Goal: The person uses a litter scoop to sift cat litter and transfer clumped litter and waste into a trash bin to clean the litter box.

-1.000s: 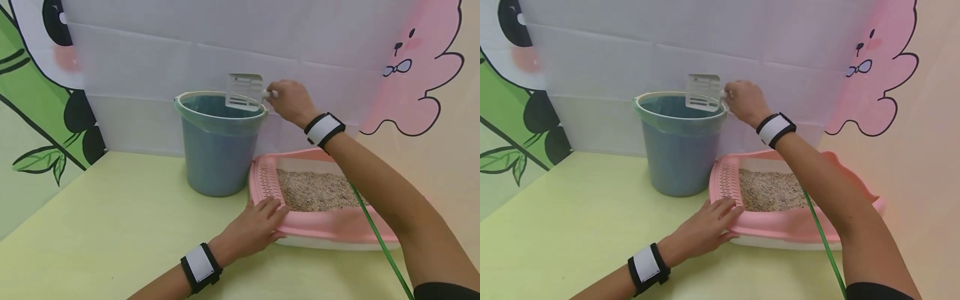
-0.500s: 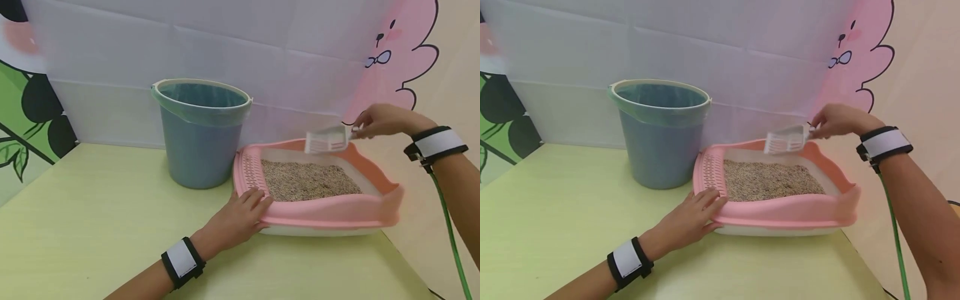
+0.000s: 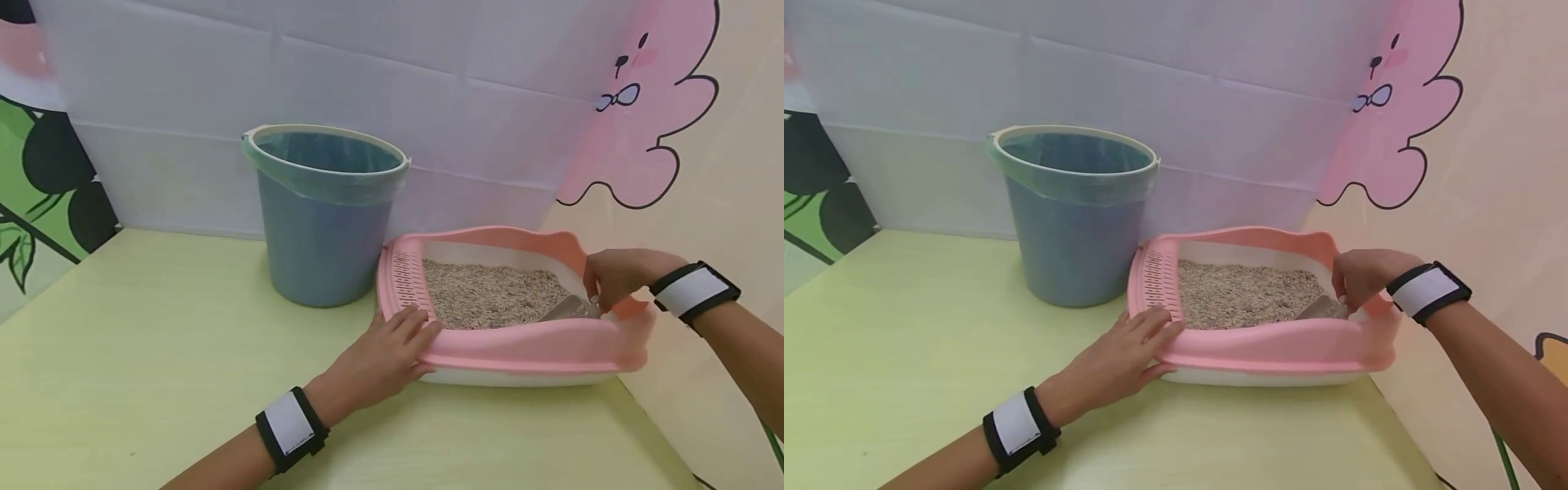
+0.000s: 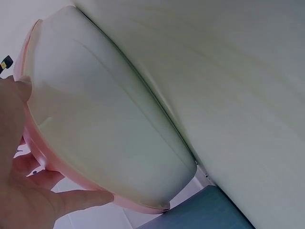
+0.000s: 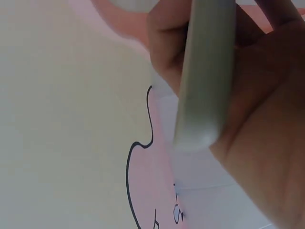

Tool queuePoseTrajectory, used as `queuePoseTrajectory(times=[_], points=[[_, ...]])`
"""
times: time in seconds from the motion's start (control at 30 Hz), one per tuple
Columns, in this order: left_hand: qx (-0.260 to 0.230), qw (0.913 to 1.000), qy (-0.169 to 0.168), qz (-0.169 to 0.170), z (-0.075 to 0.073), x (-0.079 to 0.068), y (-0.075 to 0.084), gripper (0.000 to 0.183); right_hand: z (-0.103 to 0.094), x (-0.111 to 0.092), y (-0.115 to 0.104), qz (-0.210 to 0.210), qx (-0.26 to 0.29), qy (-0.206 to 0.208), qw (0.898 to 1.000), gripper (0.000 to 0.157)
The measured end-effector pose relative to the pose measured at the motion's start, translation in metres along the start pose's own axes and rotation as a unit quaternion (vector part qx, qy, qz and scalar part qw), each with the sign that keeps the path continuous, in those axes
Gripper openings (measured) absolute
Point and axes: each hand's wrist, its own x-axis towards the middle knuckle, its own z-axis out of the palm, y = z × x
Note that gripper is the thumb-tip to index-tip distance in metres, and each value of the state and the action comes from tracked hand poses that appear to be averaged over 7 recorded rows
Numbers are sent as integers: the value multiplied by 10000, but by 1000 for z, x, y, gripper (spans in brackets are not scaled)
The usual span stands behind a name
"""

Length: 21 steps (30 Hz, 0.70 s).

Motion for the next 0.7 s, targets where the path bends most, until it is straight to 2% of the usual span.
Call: queuePoseTrajectory(times=[0.1, 0.2, 0.37, 0.53, 0.7], points=[[87, 10000, 11, 0, 1, 0, 1, 58, 2, 0, -2, -185, 260, -409, 9987, 12], [180, 9998, 34, -1, 2, 1, 1, 59, 4, 3, -5, -390, 605, -651, 9953, 18], [225, 9997, 79, 21, 0, 0, -1, 58, 5, 22, -18, -989, 1105, -914, 9847, 30], [237, 9997, 68, 17, 0, -2, 0, 58, 6, 50, -44, -1573, 944, -1044, 9775, 27], [373, 9993, 57, 50, 0, 0, 2, 59, 2, 72, -74, -1873, 843, -1100, 9725, 16]])
